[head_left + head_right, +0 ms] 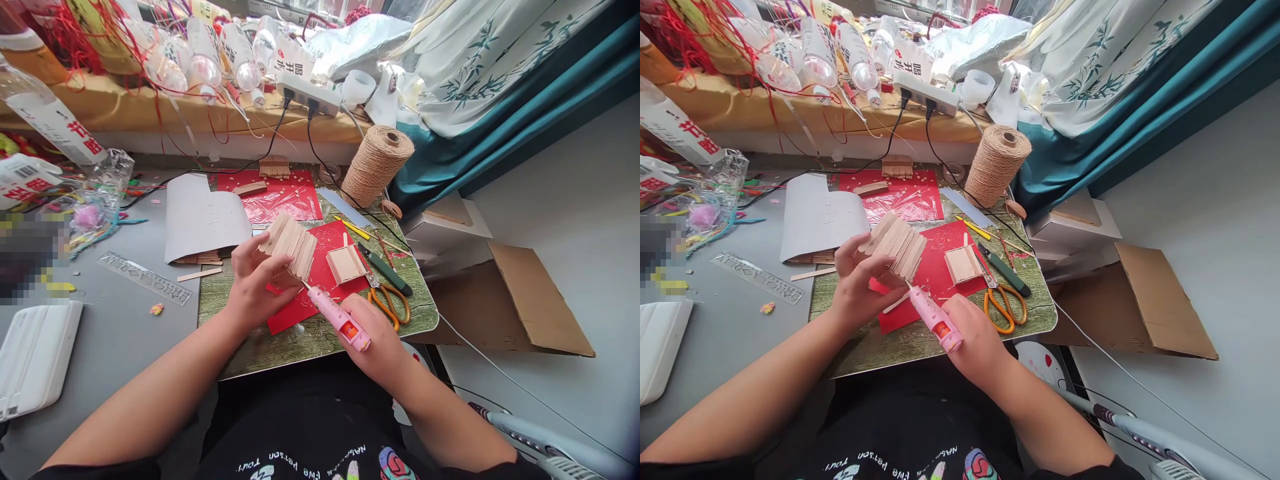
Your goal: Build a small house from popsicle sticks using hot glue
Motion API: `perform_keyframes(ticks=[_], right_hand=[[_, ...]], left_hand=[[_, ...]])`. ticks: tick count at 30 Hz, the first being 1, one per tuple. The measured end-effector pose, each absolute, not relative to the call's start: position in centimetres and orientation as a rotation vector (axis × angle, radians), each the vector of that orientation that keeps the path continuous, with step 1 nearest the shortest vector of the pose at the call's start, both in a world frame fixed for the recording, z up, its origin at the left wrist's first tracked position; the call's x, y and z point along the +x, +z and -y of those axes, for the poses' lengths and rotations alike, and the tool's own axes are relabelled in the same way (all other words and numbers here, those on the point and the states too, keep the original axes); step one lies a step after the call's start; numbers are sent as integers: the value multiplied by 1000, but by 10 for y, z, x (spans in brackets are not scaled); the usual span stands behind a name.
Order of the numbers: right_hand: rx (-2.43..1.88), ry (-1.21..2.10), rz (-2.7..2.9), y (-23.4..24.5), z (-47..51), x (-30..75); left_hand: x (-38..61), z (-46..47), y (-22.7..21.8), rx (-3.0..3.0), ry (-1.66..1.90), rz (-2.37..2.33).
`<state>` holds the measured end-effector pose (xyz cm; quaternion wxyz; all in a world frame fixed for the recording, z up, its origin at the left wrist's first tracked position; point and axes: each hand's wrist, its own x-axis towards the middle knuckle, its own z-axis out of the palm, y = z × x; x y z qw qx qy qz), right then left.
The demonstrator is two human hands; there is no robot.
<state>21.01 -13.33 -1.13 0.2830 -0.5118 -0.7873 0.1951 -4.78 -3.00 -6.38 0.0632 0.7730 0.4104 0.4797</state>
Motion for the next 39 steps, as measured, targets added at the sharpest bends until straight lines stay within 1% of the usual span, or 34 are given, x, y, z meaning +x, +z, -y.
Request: perform_keyframes(ticks=[8,16,20,29,39], right_hand=[[-1380,506,2105,-14,134,210],[-1388,512,2100,-12,135,212],[-1360,485,2104,-12,136,211],[-1235,621,1974,-7,136,211],[-1281,607,2019,-2,133,208]], left_hand=[[-48,32,-64,2338,1397,-1274],[-48,31,-63,2298,1486,-1210],[-48,30,-62,2295,1476,-1221],[-47,33,-57,2161,1452,-1251],[-48,32,-59,2181,1458,-1237]])
